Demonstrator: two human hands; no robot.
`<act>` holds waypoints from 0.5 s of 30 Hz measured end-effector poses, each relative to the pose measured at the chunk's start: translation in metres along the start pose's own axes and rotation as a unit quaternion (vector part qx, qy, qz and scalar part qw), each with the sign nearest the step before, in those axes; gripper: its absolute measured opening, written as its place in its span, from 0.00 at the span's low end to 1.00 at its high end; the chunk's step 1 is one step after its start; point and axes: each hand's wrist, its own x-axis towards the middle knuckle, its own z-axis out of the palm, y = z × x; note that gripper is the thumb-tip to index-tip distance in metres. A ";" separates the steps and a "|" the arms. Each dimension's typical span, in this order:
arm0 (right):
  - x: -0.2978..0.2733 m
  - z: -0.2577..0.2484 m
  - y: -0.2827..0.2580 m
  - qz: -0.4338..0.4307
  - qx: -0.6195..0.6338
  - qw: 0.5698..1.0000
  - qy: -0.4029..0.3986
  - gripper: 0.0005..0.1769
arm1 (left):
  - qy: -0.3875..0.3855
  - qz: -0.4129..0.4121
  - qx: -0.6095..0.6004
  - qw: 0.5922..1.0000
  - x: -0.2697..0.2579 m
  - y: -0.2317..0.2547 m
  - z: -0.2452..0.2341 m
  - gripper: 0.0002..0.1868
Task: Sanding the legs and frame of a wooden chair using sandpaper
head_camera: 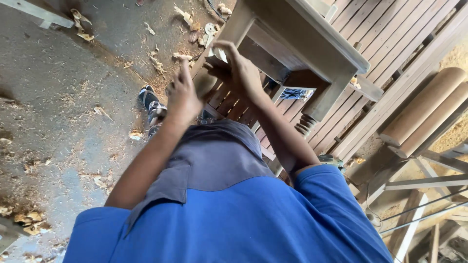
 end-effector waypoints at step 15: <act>0.023 0.003 -0.005 0.000 -0.200 0.979 -0.046 0.38 | -0.065 -0.100 0.159 0.980 -0.011 -0.026 0.033 0.23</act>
